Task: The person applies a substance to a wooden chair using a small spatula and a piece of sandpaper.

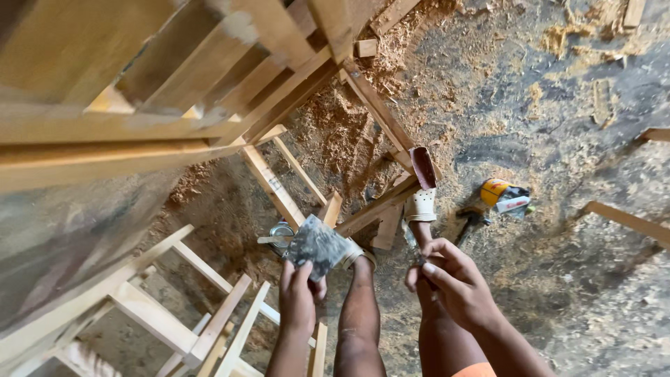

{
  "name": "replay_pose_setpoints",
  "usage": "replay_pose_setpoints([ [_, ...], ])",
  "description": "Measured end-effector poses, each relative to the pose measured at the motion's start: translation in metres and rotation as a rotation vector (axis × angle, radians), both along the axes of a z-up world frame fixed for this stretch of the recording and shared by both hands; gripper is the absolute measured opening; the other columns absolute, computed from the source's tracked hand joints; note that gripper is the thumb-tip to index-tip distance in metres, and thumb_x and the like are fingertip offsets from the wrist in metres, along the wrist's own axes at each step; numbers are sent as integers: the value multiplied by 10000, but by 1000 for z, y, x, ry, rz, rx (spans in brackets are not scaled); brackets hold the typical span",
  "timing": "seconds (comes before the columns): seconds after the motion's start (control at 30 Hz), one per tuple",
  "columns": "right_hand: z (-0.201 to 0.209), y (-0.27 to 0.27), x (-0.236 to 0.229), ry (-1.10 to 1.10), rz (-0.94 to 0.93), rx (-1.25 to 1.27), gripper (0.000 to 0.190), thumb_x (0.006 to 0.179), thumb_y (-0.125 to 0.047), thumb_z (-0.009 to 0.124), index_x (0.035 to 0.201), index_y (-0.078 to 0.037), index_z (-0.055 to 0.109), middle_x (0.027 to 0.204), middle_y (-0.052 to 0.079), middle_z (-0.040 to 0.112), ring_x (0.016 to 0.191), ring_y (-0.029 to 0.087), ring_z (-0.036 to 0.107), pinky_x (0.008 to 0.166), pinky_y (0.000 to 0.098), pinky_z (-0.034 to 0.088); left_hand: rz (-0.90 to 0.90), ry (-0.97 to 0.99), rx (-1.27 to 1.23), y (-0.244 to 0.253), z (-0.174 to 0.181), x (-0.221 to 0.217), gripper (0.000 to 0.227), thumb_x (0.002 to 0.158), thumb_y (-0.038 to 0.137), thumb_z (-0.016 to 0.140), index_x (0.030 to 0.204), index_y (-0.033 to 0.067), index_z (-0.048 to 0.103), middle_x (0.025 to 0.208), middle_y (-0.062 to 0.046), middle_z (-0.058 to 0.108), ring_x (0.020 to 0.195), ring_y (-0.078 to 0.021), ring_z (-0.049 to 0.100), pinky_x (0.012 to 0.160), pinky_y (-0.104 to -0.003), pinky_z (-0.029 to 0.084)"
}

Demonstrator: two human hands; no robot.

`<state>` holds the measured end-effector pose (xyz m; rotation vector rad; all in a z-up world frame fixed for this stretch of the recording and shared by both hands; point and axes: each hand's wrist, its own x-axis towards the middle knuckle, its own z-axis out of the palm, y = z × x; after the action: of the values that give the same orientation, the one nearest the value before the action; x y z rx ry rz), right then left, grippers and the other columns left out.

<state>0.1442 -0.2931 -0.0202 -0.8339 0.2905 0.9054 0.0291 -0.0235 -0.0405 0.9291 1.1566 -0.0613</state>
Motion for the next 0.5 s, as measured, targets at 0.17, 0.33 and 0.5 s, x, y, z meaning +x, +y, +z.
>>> replay_pose_setpoints([
  [0.17, 1, 18, 38, -142, 142, -210, 129, 970, 36, 495, 1089, -5, 518, 953, 161, 738, 792, 184, 714, 700, 316, 617, -45, 119, -12, -10, -34, 45, 113, 1003, 168, 501, 952, 73, 533, 683, -86, 608, 531, -168, 547, 492, -298, 446],
  [0.33, -8, 14, 69, -186, 95, -311, 138, 945, 91, 521, 1052, 11, 560, 905, 137, 697, 678, 142, 574, 581, 285, 498, 160, 52, -157, -26, -66, 107, 167, 940, 132, 506, 963, -19, 573, 758, -145, 688, 634, -237, 653, 618, -345, 561],
  [0.5, -2, 3, 112, -529, 206, -721, 214, 944, 35, 607, 1141, -2, 681, 933, 103, 756, 841, 171, 697, 736, 303, 575, 200, -120, -92, -44, -42, 129, 191, 865, 34, 545, 1045, -21, 569, 943, -121, 651, 806, -224, 650, 697, -366, 605],
])
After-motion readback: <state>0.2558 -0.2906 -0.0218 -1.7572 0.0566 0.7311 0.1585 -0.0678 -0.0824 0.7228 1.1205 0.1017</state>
